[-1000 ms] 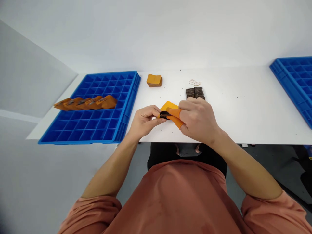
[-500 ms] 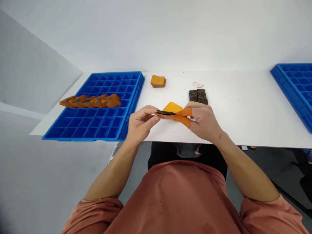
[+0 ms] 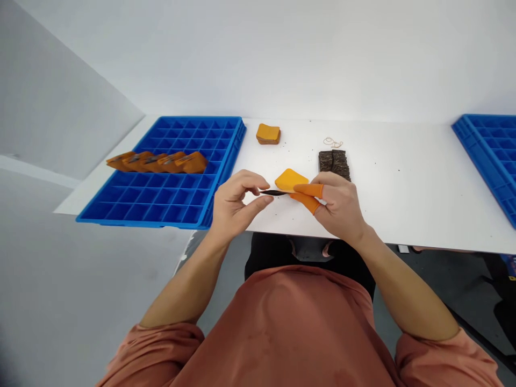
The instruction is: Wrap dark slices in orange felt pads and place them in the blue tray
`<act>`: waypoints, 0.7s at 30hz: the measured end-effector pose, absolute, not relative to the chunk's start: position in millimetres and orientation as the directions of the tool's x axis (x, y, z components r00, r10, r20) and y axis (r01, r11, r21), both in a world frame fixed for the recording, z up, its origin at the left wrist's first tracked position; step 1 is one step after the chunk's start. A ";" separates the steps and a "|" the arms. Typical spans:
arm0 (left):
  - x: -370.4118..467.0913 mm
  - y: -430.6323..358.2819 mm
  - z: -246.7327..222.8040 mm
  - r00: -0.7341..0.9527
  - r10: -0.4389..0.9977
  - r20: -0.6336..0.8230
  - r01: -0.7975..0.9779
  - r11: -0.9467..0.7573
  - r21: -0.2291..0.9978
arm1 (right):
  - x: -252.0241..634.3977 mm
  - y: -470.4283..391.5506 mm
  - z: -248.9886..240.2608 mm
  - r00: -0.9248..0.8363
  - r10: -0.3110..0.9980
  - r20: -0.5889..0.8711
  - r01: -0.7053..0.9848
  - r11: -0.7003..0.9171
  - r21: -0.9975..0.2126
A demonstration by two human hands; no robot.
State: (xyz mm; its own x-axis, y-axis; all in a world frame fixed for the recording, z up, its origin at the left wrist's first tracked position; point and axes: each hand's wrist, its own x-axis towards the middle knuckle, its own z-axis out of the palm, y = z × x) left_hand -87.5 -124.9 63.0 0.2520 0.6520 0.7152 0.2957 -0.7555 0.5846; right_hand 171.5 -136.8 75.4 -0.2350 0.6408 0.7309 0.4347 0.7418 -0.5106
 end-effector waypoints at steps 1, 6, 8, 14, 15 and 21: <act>-89.4 -125.9 66.1 0.284 0.645 0.710 0.318 -0.762 0.565 | 170.5 -137.2 75.3 -0.259 0.619 0.741 0.444 0.758 -0.478; -103.4 -130.0 79.5 0.434 0.581 0.688 0.441 -0.803 0.401 | 162.8 -140.0 70.5 -0.362 0.522 0.773 0.497 0.809 -0.313; -108.5 -133.2 81.1 0.461 0.553 0.694 0.464 -0.817 0.343 | 157.4 -141.8 66.4 -0.366 0.505 0.782 0.496 0.817 -0.295; -143.4 -142.3 80.5 0.492 0.589 0.641 0.513 -0.791 0.334 | 139.9 -140.8 52.3 -0.429 0.502 0.751 0.467 0.835 -0.291; -159.7 -141.1 82.9 0.459 0.616 0.640 0.551 -0.762 0.339 | 140.0 -139.9 49.9 -0.433 0.503 0.748 0.464 0.836 -0.293; -333.3 -103.9 116.4 -0.158 0.781 0.604 0.885 -0.160 0.438 | 189.9 -150.9 19.2 -0.318 0.715 0.622 0.658 0.639 -0.398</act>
